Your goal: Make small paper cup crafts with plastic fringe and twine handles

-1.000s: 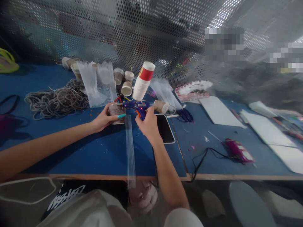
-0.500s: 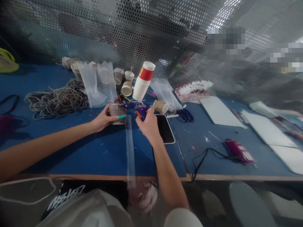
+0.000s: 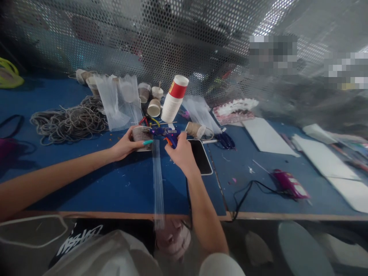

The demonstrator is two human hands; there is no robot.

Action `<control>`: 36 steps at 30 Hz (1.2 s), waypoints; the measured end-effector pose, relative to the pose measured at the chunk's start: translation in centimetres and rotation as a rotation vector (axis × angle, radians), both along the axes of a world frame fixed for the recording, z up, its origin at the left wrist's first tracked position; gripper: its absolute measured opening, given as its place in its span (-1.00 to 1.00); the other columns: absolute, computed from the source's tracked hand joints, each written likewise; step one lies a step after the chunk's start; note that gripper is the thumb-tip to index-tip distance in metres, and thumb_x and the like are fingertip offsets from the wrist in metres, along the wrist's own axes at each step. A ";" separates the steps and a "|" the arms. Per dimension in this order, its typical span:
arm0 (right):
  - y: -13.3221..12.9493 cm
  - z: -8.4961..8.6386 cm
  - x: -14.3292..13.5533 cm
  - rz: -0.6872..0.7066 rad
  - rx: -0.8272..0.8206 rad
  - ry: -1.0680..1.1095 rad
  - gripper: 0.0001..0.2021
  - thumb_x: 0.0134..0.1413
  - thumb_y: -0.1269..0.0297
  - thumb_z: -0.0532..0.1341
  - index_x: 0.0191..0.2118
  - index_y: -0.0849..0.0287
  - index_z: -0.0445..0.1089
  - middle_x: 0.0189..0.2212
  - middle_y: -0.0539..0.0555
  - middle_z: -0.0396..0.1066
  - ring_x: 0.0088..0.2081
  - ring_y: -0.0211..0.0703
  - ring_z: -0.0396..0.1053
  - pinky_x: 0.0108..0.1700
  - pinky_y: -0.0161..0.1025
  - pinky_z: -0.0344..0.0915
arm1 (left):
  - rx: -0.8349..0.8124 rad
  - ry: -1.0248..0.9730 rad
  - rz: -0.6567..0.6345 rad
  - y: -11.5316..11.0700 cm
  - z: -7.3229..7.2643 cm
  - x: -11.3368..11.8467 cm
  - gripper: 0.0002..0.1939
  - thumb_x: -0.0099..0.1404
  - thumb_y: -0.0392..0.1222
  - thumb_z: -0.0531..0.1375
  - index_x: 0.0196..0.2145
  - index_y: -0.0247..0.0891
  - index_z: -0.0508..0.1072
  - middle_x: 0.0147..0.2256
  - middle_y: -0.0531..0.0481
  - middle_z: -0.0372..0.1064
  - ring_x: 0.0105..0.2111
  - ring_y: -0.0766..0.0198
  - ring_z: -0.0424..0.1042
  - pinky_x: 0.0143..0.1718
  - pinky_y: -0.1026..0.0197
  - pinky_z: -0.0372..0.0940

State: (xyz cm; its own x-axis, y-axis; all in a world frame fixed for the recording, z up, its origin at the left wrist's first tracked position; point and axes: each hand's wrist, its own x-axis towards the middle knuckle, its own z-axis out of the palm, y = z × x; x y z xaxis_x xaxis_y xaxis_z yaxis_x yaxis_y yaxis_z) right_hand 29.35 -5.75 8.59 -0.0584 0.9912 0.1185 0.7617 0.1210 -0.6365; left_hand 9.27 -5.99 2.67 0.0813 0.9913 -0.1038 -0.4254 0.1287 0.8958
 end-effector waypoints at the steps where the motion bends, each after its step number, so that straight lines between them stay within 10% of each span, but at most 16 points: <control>1: 0.0 -0.1 -0.2 -0.021 -0.005 0.019 -0.67 -0.16 0.23 0.21 -0.39 0.04 -0.04 -0.53 -0.07 0.22 -0.52 -0.14 0.30 -0.46 -0.18 0.22 | 0.005 0.005 -0.003 0.0 -0.1 0.0 -0.28 -0.22 -0.32 0.47 -0.09 -0.17 0.30 -0.17 0.04 0.37 -0.02 0.11 0.38 0.13 -0.08 0.25; 36: -0.5 0.8 0.9 0.033 -0.068 -0.018 -0.67 -0.15 0.19 0.23 -0.39 0.04 -0.02 -0.52 -0.07 0.23 -0.56 -0.17 0.28 -0.52 -0.21 0.21 | 0.006 0.023 -0.002 0.0 -0.3 -0.2 -0.28 -0.15 -0.30 0.46 -0.03 -0.16 0.30 -0.11 -0.01 0.39 0.05 0.07 0.37 0.15 -0.09 0.26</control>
State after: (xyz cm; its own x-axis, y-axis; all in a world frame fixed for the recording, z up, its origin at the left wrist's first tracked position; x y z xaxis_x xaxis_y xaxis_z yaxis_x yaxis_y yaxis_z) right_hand 30.23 -6.30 9.44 -0.0930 0.9944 0.0495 0.7697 0.1033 -0.6300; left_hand 9.08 -5.98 2.40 0.0811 0.9917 -0.0995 -0.4044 0.1240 0.9061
